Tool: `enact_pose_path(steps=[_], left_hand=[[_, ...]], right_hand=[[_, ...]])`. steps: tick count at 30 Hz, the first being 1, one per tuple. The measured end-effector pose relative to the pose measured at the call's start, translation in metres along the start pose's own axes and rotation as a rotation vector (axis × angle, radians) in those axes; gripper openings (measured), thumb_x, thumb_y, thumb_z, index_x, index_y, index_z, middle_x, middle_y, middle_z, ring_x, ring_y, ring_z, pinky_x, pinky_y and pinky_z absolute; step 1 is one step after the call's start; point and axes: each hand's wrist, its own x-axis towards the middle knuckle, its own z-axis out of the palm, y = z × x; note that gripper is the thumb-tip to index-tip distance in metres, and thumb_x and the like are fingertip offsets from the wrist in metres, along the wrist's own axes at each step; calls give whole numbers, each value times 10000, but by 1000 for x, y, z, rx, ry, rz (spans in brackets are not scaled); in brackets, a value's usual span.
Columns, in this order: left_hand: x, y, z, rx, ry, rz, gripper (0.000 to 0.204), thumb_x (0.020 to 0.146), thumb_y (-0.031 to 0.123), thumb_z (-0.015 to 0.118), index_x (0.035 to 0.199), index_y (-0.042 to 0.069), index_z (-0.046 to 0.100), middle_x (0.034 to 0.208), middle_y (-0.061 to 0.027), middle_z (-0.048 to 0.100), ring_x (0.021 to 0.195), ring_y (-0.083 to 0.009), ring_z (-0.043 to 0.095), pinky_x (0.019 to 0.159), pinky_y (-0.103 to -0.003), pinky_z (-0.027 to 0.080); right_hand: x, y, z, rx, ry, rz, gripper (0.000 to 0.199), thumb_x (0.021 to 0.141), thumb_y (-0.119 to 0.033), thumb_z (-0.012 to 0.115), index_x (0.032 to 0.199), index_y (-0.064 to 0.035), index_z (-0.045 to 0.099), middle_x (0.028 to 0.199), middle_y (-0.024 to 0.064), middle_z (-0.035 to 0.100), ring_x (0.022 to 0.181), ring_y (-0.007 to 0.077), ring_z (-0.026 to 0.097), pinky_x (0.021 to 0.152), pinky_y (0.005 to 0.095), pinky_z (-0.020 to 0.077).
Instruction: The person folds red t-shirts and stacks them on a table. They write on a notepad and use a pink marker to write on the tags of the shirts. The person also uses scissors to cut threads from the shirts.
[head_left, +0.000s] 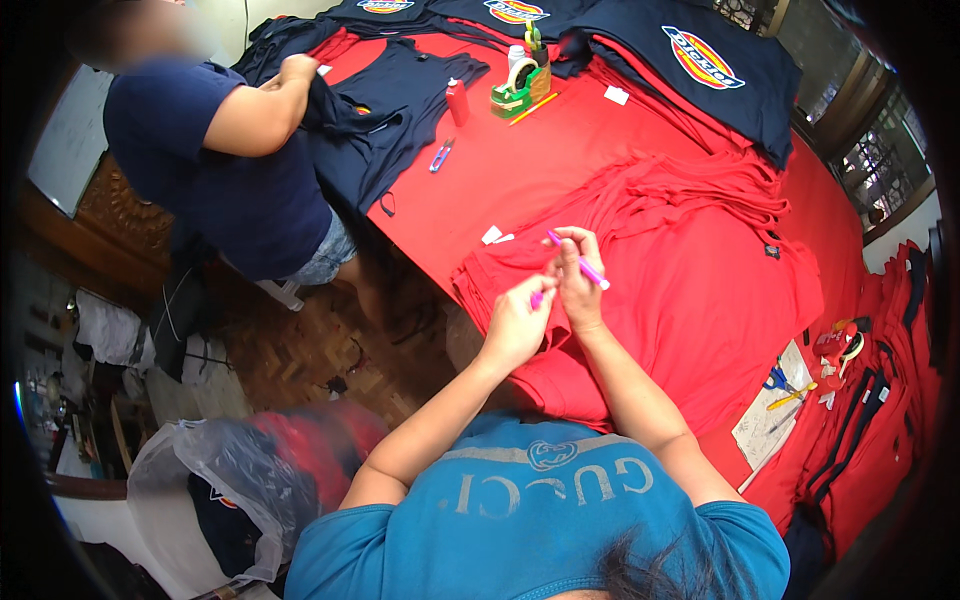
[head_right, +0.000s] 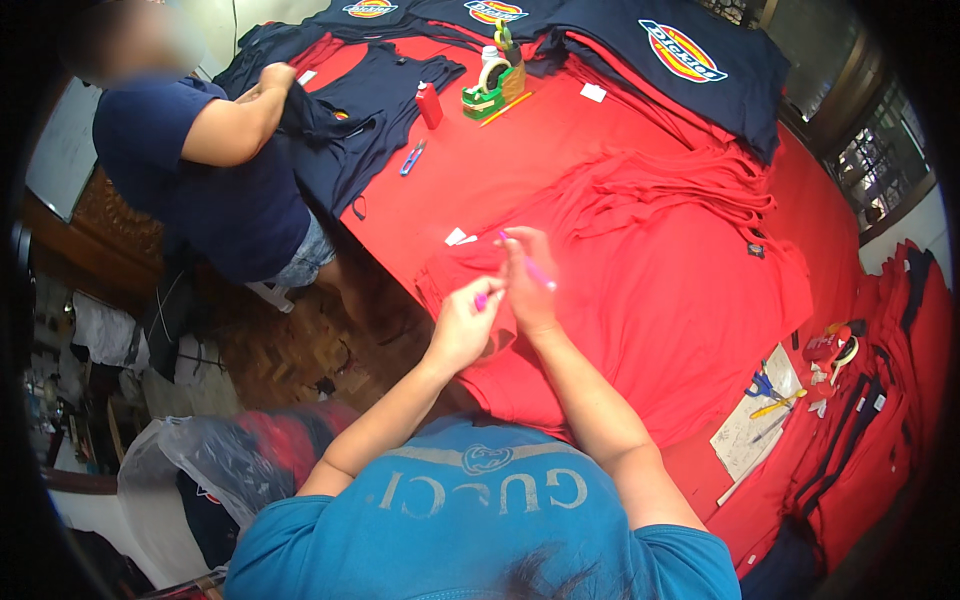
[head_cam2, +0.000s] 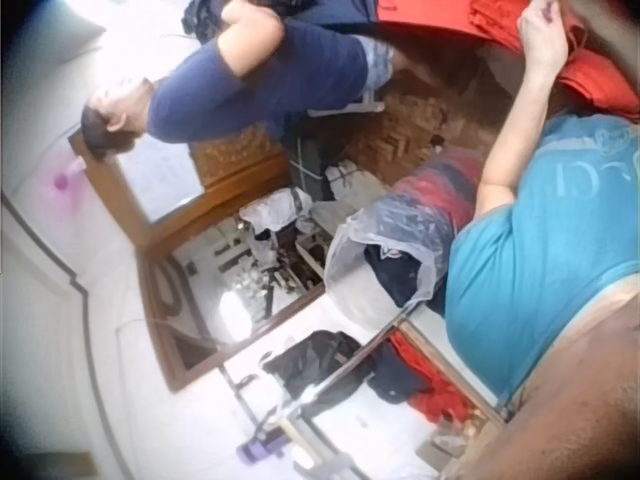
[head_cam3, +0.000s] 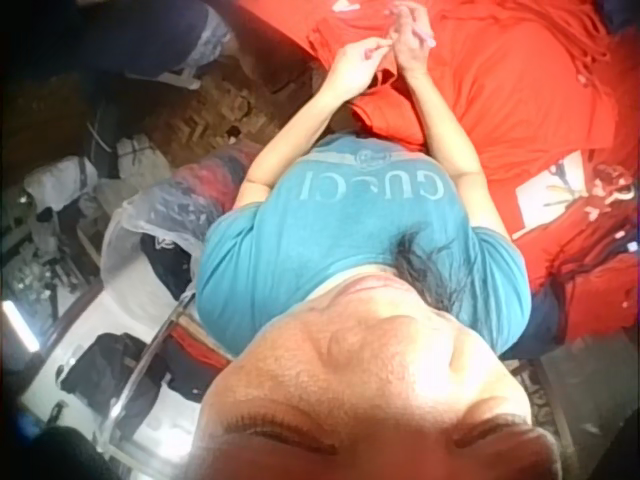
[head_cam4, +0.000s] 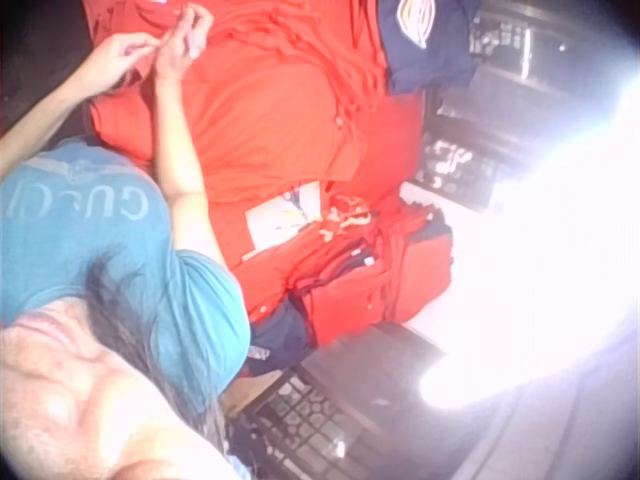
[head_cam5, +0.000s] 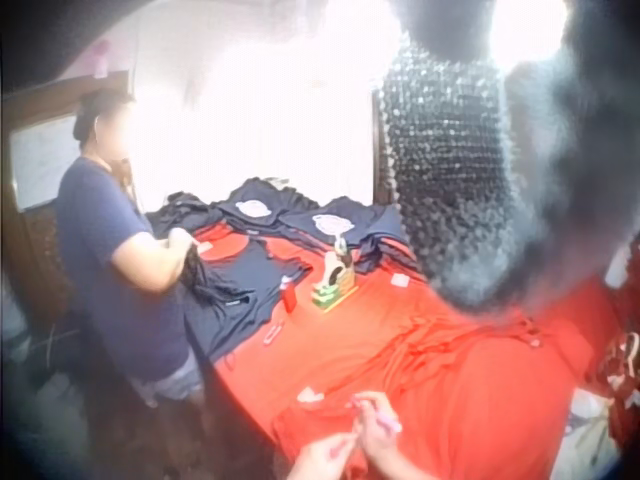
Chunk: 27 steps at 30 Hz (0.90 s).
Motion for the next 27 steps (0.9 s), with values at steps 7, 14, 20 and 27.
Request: enact_pose_path(steps=[7, 14, 20, 27], left_hand=[[56, -57, -43, 414, 421, 184, 183, 964, 139, 523, 1003, 32, 666, 949, -165, 604, 905, -365, 615, 802, -437, 487], [77, -83, -31, 919, 283, 244, 210, 906, 204, 616, 997, 27, 547, 945, -171, 576, 842, -353, 625, 722, -467, 503], [60, -73, -33, 931, 304, 228, 250, 874, 167, 644, 1043, 17, 537, 937, -183, 582, 846, -358, 639, 738, -465, 511], [53, -35, -24, 541, 210, 16, 413, 883, 264, 663, 1173, 6, 521, 1091, -221, 637, 996, -388, 636, 845, -457, 496]], right_hand=[[1, -4, -5, -178, -3, -117, 196, 991, -127, 460, 982, 13, 597, 852, 92, 637, 822, 185, 622, 780, 315, 480], [6, -1, -18, -115, 21, -101, 204, 988, -130, 465, 989, 21, 603, 872, 96, 644, 835, 175, 625, 777, 308, 481], [1, -7, -13, -90, 6, -18, 204, 992, -134, 467, 1003, 15, 605, 904, 91, 654, 869, 153, 608, 809, 284, 464], [0, -10, -12, -49, 2, -32, 187, 980, -145, 507, 991, 13, 607, 884, 81, 649, 855, 143, 605, 791, 285, 465]])
